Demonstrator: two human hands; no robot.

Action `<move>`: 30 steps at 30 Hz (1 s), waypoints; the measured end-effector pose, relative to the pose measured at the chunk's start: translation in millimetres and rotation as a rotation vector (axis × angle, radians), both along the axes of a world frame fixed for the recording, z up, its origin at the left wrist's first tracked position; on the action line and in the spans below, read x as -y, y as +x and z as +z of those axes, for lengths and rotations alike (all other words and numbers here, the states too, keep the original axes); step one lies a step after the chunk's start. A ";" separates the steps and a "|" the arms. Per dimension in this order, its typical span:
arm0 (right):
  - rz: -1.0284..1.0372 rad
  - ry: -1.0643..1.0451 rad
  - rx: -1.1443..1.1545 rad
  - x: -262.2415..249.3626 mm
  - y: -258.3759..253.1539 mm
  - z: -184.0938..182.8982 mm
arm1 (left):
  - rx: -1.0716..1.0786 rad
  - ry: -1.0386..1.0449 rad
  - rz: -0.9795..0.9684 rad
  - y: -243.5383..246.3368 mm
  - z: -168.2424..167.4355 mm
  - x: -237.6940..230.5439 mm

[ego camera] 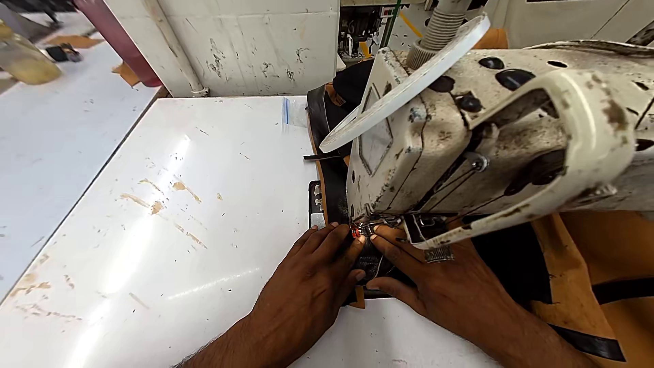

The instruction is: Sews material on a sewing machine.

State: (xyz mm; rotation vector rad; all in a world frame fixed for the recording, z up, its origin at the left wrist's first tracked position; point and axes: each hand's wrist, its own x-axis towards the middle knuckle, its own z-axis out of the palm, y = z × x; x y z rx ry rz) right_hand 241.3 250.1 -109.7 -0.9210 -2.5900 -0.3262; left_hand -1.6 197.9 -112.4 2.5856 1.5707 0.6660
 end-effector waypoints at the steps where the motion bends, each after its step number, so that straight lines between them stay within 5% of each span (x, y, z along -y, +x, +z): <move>1: 0.001 -0.002 -0.001 -0.2 0.0 0.2 | -0.002 -0.002 -0.001 0.0 0.3 -0.1; 10: 0.190 0.064 -0.056 2.8 8.3 5.8 | 0.174 -0.015 -0.057 -11.3 2.5 -1.9; 22: 0.400 -0.057 -0.023 5.1 8.6 13.6 | 0.202 -0.060 -0.421 -39.7 9.6 -11.3; 30: 0.391 -0.039 -0.060 6.6 5.8 9.6 | 0.187 0.036 -0.328 -28.5 10.3 -7.1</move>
